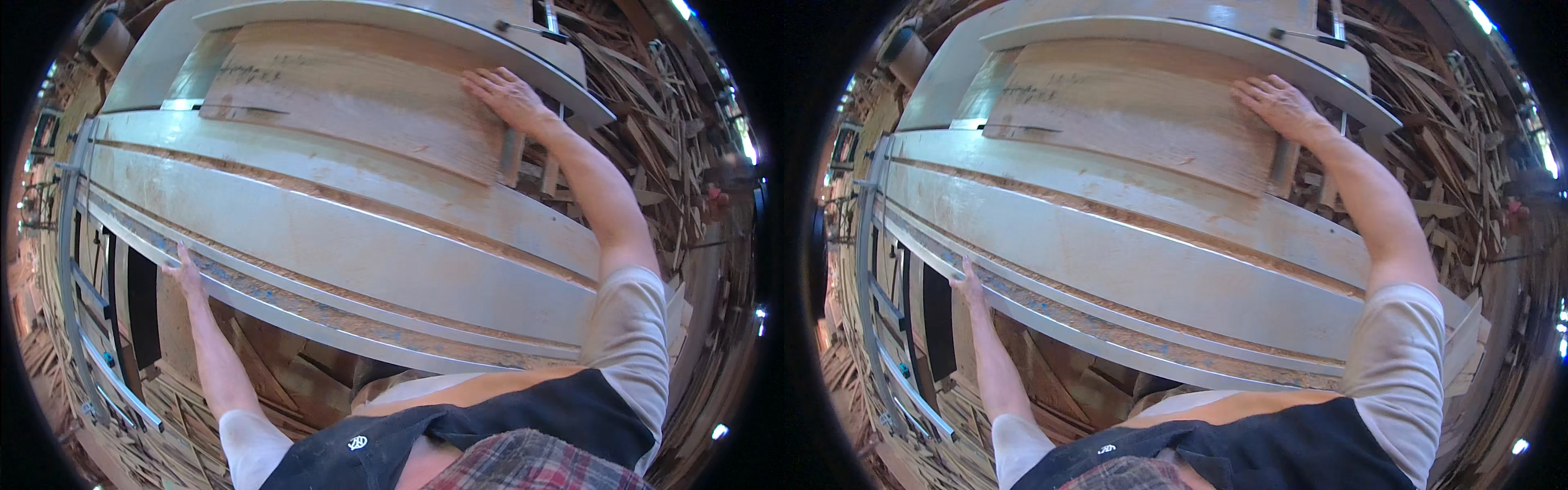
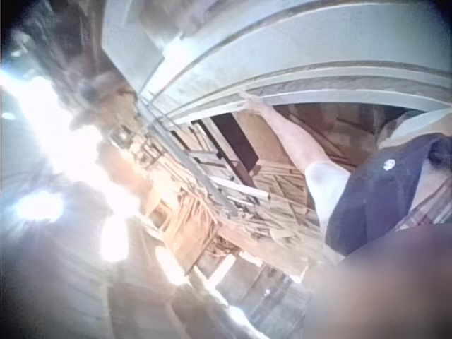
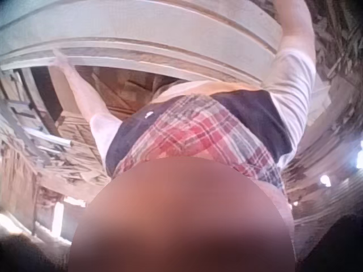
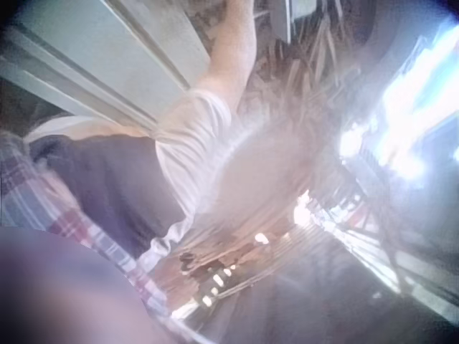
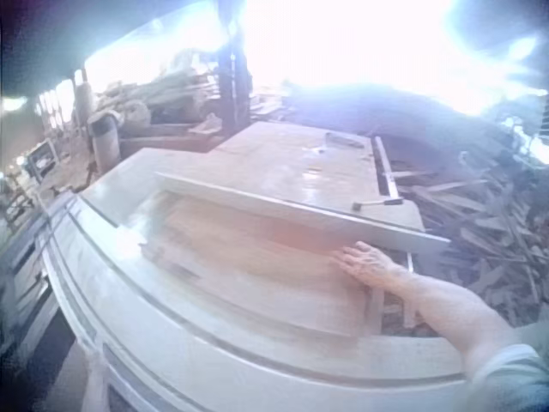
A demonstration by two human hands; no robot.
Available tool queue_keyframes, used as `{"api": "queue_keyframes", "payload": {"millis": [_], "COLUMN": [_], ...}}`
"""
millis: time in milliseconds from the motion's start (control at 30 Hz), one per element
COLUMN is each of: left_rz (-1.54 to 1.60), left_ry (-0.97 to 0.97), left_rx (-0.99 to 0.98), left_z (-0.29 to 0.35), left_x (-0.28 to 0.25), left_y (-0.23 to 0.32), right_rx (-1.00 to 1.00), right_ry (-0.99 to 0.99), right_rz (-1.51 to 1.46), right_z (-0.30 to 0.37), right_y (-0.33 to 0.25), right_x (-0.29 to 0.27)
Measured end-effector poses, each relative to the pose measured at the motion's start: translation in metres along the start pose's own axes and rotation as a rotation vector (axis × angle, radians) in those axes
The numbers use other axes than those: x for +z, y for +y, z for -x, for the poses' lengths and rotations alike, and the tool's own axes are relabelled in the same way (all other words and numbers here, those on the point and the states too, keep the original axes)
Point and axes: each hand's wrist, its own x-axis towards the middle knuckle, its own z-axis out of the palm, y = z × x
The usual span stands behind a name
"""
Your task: The person measures a wooden board with a tape measure, then uses a table saw to cut it. They repeatedly measure, adjust the saw fence, and cut the board into smaller pieces.
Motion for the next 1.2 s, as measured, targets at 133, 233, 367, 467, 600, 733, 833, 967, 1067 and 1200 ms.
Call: {"api": "queue_keyframes", "payload": {"millis": [133,233,367,467,600,733,833,967,1067,1200], "left_rz": [0.085,0.201,0.048,0.086,0.066,0.045,0.065,0.088,0.011,0.029], "left_ry": [-0.07,-0.117,-0.031,-0.043,-0.042,-0.031,-0.034,-0.034,-0.01,-0.023], "left_rx": [0.029,0.084,-0.012,-0.018,0.023,0.035,0.043,0.075,0.098,0.061], "left_z": [-0.024,-0.015,-0.016,-0.017,-0.014,-0.013,-0.016,-0.02,-0.02,-0.017], "left_x": [0.001,-0.001,0.0,0.0,-0.001,-0.001,-0.001,-0.002,-0.003,-0.004], "left_y": [-0.007,-0.007,-0.001,-0.001,-0.003,-0.003,-0.006,-0.011,-0.011,-0.007], "right_rx": [-0.027,-0.063,-0.049,-0.054,-0.065,-0.083,-0.098,-0.109,-0.081,-0.11], "right_ry": [-0.11,-0.151,-0.119,-0.121,-0.132,-0.123,-0.116,-0.123,-0.073,-0.136], "right_rz": [-0.046,-0.067,-0.052,-0.061,-0.103,-0.091,-0.06,-0.053,-0.062,-0.002], "right_z": [-0.014,-0.019,-0.043,-0.065,-0.095,-0.122,-0.143,-0.178,-0.208,-0.246], "right_y": [0.005,0.009,0.004,-0.004,-0.012,-0.019,-0.023,-0.033,-0.044,-0.054], "right_x": [-0.012,-0.014,-0.01,-0.016,-0.028,-0.031,-0.029,-0.03,-0.033,-0.04]}}
